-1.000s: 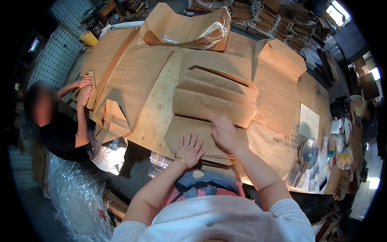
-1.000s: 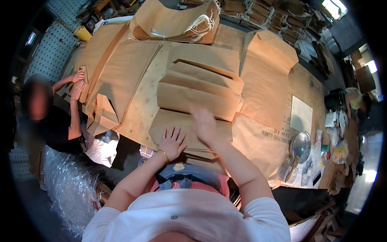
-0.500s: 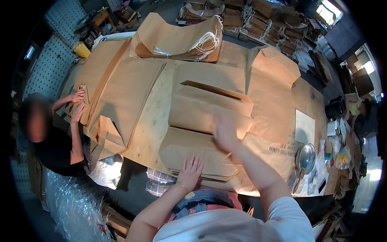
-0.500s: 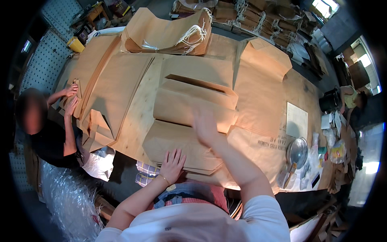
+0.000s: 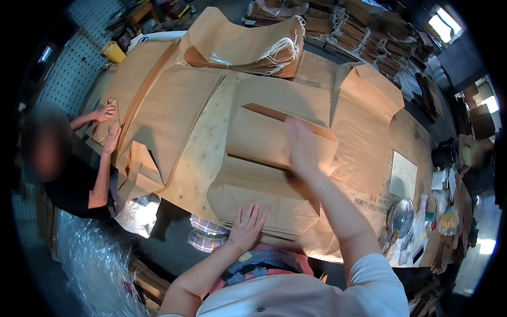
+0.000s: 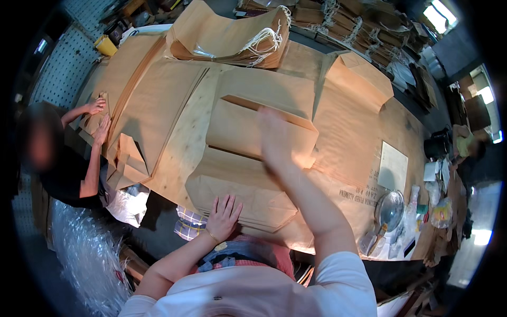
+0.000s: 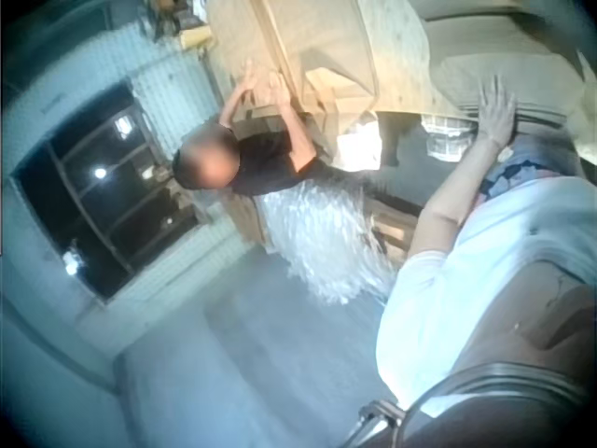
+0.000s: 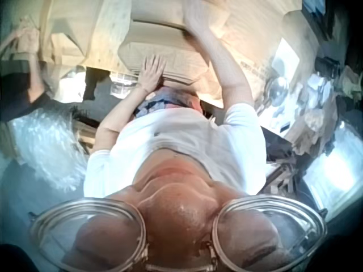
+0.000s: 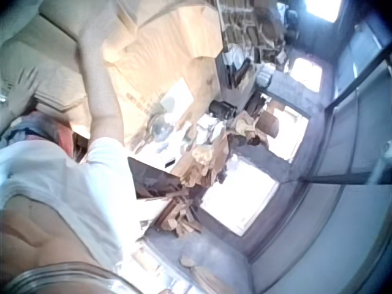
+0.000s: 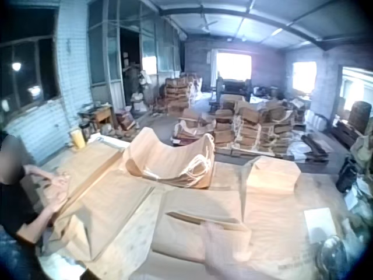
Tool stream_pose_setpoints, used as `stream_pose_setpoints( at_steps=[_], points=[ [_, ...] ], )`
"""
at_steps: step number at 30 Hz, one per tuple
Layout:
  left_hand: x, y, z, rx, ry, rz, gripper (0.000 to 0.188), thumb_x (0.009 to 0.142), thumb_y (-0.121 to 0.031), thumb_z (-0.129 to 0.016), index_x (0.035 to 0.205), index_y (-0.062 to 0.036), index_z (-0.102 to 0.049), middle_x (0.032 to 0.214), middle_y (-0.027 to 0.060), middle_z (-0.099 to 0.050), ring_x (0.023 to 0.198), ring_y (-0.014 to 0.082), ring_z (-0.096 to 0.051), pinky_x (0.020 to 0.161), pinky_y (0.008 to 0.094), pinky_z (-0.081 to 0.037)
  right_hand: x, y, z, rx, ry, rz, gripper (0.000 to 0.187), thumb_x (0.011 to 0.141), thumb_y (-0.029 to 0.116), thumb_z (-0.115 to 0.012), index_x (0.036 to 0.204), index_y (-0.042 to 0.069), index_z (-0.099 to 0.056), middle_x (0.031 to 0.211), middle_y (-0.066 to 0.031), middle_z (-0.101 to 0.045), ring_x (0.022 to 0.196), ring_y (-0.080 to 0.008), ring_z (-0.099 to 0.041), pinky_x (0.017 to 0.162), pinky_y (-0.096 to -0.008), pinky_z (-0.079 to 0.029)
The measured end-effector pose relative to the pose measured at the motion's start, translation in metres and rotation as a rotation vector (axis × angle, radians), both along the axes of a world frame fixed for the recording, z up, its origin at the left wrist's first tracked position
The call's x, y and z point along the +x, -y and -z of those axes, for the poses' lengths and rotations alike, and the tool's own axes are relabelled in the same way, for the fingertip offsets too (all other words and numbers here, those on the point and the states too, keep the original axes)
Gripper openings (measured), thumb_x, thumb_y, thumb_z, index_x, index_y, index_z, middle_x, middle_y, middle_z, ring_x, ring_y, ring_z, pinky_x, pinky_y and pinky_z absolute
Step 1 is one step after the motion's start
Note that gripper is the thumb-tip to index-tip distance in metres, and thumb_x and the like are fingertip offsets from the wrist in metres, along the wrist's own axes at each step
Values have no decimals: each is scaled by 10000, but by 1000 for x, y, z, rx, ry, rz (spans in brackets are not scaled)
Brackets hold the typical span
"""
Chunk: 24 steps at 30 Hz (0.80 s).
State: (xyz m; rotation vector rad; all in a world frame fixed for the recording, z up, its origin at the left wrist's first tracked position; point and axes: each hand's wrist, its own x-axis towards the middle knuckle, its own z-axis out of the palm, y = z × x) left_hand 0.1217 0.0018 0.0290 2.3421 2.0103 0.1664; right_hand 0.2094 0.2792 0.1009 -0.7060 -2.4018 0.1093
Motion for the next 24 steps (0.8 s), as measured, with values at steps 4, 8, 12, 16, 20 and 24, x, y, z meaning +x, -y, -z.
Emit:
stream_pose_setpoints(
  at_steps=[4, 8, 12, 16, 20, 24],
  points=[
    [8, -14, -9, -14, 34, 26, 656, 714, -282, -639, 1312, -104, -436, 1353, 203, -398, 1272, 362, -352, 1043, 569, -227, 14, -93, 25, -326, 540, 272, 350, 727, 141, -572, 1055, 19, -585, 955, -156, -604, 839, -322, -578, 692, -431, -453],
    [7, -9, -46, -53, 223, -121, 691, 679, -311, -667, 1305, -117, -451, 1355, 206, -394, 1277, 358, -346, 1044, 567, -225, 28, 52, -3, -123, 503, 15, 246, 745, 145, -537, 955, 32, -596, 783, -143, -548, 752, -303, -535, 656, -426, -440],
    [14, -20, -16, 35, 74, 15, 720, 660, -356, -672, 1304, -118, -457, 1372, 204, -379, 1292, 354, -325, 1051, 565, -212, 93, 138, 71, -404, 454, -221, 324, 805, 190, -523, 1110, 99, -579, 1063, -133, -595, 896, -323, -570, 757, -445, -458],
    [7, -13, -14, -159, 150, -44, 736, 657, -390, -663, 1307, -114, -457, 1387, 202, -366, 1301, 356, -312, 1062, 558, -195, 40, -16, 67, -347, 221, -20, 410, 762, 148, -552, 1160, 58, -514, 1143, -204, -512, 989, -380, -508, 859, -430, -423],
    [11, -25, -20, -129, 141, 13, 738, 657, -404, -661, 1306, -114, -460, 1392, 202, -362, 1302, 356, -311, 1068, 556, -183, 22, -154, 70, -359, 510, 220, 244, 755, 142, -557, 981, 58, -591, 1004, -190, -569, 931, -381, -546, 778, -451, -442],
    [10, -21, -28, 0, 160, -40, 701, 683, -413, -655, 1292, -116, -474, 1396, 198, -356, 1302, 357, -311, 1063, 561, -187, 25, -26, 22, -244, 339, -30, 85, 752, 159, -587, 758, 90, -636, 746, -139, -578, 726, -345, -572, 608, -454, -445]
  ],
)
